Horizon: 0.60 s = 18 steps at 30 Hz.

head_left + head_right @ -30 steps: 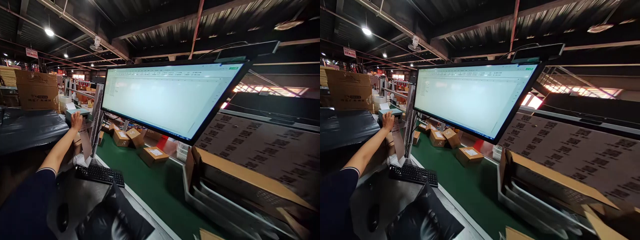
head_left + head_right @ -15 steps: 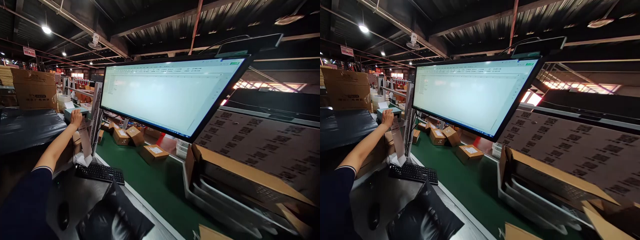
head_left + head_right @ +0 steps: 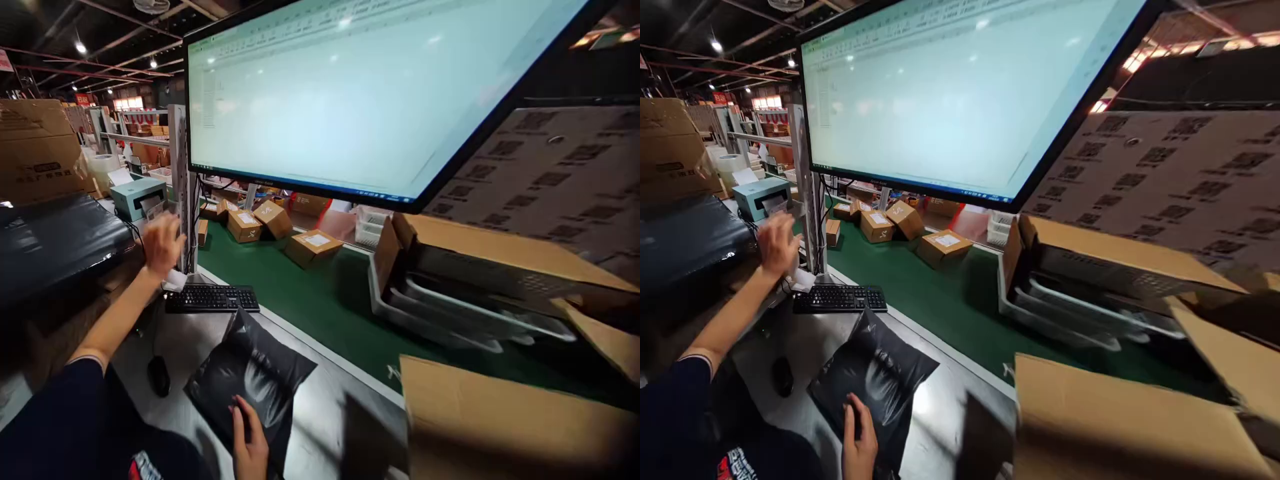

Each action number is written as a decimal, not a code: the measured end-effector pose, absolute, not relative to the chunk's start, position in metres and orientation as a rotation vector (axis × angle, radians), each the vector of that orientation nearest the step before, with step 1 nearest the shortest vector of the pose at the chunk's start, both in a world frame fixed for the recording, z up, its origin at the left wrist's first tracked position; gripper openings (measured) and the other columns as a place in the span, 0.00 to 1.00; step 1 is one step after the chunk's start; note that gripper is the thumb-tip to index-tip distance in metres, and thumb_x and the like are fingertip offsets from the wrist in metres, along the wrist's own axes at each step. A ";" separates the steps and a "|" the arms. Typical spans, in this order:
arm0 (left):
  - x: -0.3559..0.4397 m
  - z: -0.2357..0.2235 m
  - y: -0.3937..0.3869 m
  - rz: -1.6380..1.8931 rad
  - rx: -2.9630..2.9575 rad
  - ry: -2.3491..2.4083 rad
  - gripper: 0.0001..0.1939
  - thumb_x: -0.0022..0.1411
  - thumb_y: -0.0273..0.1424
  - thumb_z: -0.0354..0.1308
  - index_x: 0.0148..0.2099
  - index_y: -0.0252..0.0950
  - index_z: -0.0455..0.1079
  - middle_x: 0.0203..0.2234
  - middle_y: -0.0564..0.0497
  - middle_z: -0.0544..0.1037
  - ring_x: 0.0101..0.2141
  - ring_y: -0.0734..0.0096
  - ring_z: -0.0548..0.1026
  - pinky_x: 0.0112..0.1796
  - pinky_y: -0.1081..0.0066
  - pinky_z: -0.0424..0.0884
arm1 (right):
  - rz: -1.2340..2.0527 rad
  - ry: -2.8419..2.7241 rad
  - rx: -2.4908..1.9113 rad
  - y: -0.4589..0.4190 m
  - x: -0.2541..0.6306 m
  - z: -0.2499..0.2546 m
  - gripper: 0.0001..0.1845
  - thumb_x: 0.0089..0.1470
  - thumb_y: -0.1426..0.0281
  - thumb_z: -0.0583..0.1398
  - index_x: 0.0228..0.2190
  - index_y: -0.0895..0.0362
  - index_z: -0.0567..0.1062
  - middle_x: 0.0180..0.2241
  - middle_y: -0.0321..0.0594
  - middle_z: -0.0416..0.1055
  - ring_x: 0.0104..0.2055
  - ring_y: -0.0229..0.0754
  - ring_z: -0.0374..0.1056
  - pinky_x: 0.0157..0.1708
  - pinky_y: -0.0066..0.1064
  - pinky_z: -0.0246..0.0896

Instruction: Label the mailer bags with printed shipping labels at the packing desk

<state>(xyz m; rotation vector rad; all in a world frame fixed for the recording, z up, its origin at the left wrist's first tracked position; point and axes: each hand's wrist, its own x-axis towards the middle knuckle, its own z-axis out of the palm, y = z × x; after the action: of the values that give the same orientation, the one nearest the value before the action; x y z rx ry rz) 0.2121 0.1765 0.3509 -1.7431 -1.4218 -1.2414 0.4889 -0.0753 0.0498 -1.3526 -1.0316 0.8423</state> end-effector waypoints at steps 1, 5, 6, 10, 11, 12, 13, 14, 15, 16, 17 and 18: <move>0.197 0.369 0.189 -1.239 -1.638 -1.565 0.18 0.68 0.32 0.66 0.59 0.37 0.75 0.64 0.33 0.74 0.68 0.42 0.67 0.70 0.41 0.59 | 0.905 -1.021 -1.358 -0.075 0.484 0.045 0.31 0.57 0.41 0.65 0.45 0.54 0.86 0.47 0.51 0.85 0.46 0.58 0.83 0.49 0.46 0.81; 0.157 0.423 0.232 -1.157 -1.494 -1.926 0.18 0.68 0.28 0.59 0.58 0.34 0.75 0.71 0.31 0.65 0.73 0.39 0.59 0.72 0.38 0.51 | 1.100 -0.920 -1.357 -0.074 0.467 0.037 0.33 0.54 0.41 0.67 0.44 0.56 0.86 0.45 0.54 0.85 0.44 0.59 0.84 0.48 0.48 0.82; 0.158 0.426 0.235 -1.153 -1.500 -1.956 0.15 0.69 0.27 0.56 0.55 0.35 0.77 0.70 0.33 0.67 0.72 0.41 0.60 0.72 0.39 0.52 | 1.118 -0.888 -1.358 -0.077 0.464 0.038 0.32 0.53 0.41 0.68 0.43 0.57 0.86 0.44 0.54 0.85 0.43 0.58 0.84 0.47 0.48 0.83; 0.204 0.396 0.207 -1.138 -1.754 -1.850 0.09 0.70 0.31 0.55 0.44 0.37 0.77 0.65 0.39 0.73 0.69 0.43 0.64 0.71 0.39 0.55 | 1.096 -0.758 -1.362 -0.086 0.459 0.054 0.29 0.53 0.44 0.68 0.41 0.57 0.84 0.41 0.53 0.85 0.40 0.55 0.83 0.46 0.47 0.82; 0.217 0.386 0.195 -1.114 -1.884 -1.774 0.08 0.71 0.33 0.57 0.42 0.37 0.76 0.63 0.40 0.74 0.68 0.44 0.65 0.71 0.39 0.55 | 1.082 -0.718 -1.371 -0.086 0.461 0.058 0.28 0.53 0.45 0.68 0.41 0.56 0.84 0.41 0.52 0.85 0.40 0.54 0.83 0.46 0.46 0.82; 0.227 0.378 0.184 -1.091 -2.004 -1.696 0.09 0.71 0.36 0.57 0.41 0.38 0.75 0.61 0.42 0.75 0.67 0.45 0.67 0.70 0.39 0.56 | 1.063 -0.677 -1.384 -0.086 0.462 0.062 0.28 0.54 0.45 0.67 0.41 0.56 0.83 0.41 0.52 0.85 0.40 0.53 0.83 0.46 0.46 0.81; 0.232 0.373 0.177 -1.085 -2.077 -1.631 0.11 0.73 0.38 0.57 0.41 0.39 0.75 0.60 0.43 0.76 0.66 0.46 0.68 0.70 0.40 0.57 | 1.044 -0.636 -1.402 -0.085 0.465 0.065 0.29 0.53 0.44 0.67 0.42 0.56 0.83 0.41 0.52 0.85 0.40 0.53 0.83 0.47 0.46 0.81; 0.234 0.372 0.176 -1.102 -2.088 -1.592 0.11 0.74 0.40 0.56 0.42 0.39 0.75 0.61 0.43 0.76 0.66 0.47 0.68 0.70 0.41 0.57 | 1.025 -0.599 -1.420 -0.085 0.467 0.068 0.29 0.53 0.44 0.67 0.41 0.56 0.83 0.41 0.52 0.86 0.40 0.53 0.82 0.47 0.46 0.81; 0.231 0.374 0.181 -1.139 -2.037 -1.585 0.11 0.74 0.40 0.57 0.46 0.39 0.75 0.64 0.43 0.73 0.68 0.48 0.66 0.71 0.41 0.55 | 1.011 -0.570 -1.435 -0.085 0.470 0.069 0.29 0.52 0.44 0.67 0.41 0.56 0.83 0.41 0.52 0.86 0.40 0.53 0.82 0.48 0.47 0.81; 0.224 0.380 0.191 -1.181 -1.931 -1.611 0.13 0.73 0.40 0.60 0.51 0.38 0.74 0.69 0.41 0.69 0.71 0.47 0.61 0.72 0.40 0.51 | 1.007 -0.548 -1.445 -0.087 0.471 0.069 0.29 0.51 0.43 0.67 0.41 0.55 0.83 0.41 0.52 0.86 0.40 0.53 0.82 0.48 0.47 0.81; 0.214 0.387 0.204 -1.210 -1.801 -1.656 0.19 0.70 0.39 0.64 0.58 0.35 0.71 0.73 0.39 0.62 0.73 0.45 0.56 0.73 0.38 0.46 | 1.010 -0.530 -1.451 -0.091 0.473 0.068 0.30 0.50 0.43 0.68 0.40 0.55 0.83 0.41 0.51 0.86 0.40 0.53 0.83 0.48 0.48 0.81; 0.201 0.397 0.219 -1.214 -1.681 -1.710 0.28 0.67 0.36 0.68 0.64 0.31 0.67 0.76 0.35 0.55 0.75 0.42 0.50 0.74 0.35 0.40 | 1.020 -0.516 -1.456 -0.094 0.476 0.065 0.30 0.48 0.42 0.68 0.40 0.54 0.83 0.41 0.51 0.86 0.40 0.54 0.83 0.48 0.48 0.82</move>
<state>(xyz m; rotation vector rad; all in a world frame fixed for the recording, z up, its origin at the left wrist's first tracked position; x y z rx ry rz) 0.2008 0.2192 0.3966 -1.6807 -1.7096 -1.2140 0.4757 -0.0942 0.0646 -1.4563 -0.5160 1.0197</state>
